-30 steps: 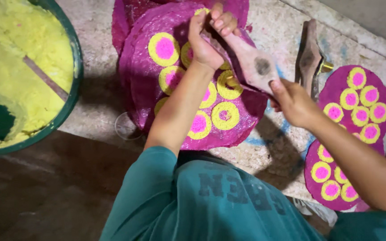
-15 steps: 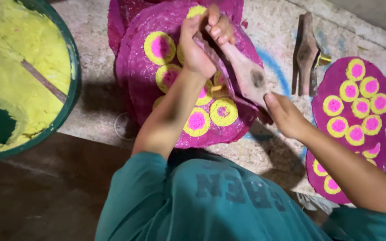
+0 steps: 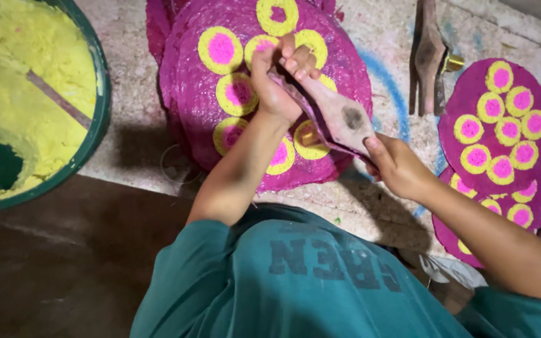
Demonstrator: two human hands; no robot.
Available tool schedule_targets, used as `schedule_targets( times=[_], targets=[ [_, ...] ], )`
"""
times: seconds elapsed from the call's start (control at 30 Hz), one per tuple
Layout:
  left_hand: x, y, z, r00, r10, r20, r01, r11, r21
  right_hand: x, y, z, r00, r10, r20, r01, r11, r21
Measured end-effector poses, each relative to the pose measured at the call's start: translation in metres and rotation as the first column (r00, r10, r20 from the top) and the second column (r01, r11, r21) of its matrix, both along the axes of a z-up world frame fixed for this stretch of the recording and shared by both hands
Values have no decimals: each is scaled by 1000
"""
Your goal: The person scoops yellow dough from a green bucket and presses it into a circular mold, then stamps the mold onto a pink glittery surface to form yellow rings. The person repeats this process to create multiple yellow dough circles arranged on the pink surface.
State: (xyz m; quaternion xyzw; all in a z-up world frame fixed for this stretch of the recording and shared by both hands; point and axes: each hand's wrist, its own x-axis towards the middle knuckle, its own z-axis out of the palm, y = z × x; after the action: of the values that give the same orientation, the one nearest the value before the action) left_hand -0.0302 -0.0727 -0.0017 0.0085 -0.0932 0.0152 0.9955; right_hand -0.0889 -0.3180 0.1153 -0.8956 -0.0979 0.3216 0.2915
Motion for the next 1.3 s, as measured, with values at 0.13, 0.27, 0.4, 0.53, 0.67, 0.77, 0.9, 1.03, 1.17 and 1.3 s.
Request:
schedule_targets(
  times=[0.13, 0.27, 0.4, 0.53, 0.67, 0.77, 0.9, 1.03, 1.17, 1.3],
  targets=[
    [2, -7, 5, 999, 14, -47, -17, 998, -55, 10, -7, -1, 999, 14, 37, -10, 994, -105],
    [22, 9, 20, 999, 36, 39, -38, 999, 38, 19, -1, -20, 996, 21, 90, -32, 992, 125],
    [58, 27, 41, 998, 70, -1, -69, 988, 138, 55, -2, -19, 999, 33, -36, -25, 978, 208],
    [105, 33, 50, 996, 83, -17, -82, 996, 31, 102, -2, -2, 986, 1, 164, -24, 990, 137],
    [135, 46, 33, 995, 83, 46, -83, 997, -2, 124, 29, -12, 918, 7, 397, -6, 1000, -5],
    [148, 57, 15, 994, 70, 87, -70, 998, -2, 129, 49, -20, 810, 113, 576, -162, 986, 34],
    [151, 56, -3, 995, 88, 43, -88, 996, 0, 137, 53, -13, 902, 103, 420, -116, 993, 5],
    [152, 55, 0, 991, 135, 17, -134, 989, -59, 144, 59, -13, 921, 72, 382, -80, 997, 4],
    [154, 75, 19, 986, 152, 62, -156, 985, 69, 151, 68, -25, 935, 54, 349, -127, 974, 190],
    [160, 96, 33, 986, 159, 59, -165, 979, 122, 170, 69, -28, 972, 45, 229, -101, 966, 239]
  ],
)
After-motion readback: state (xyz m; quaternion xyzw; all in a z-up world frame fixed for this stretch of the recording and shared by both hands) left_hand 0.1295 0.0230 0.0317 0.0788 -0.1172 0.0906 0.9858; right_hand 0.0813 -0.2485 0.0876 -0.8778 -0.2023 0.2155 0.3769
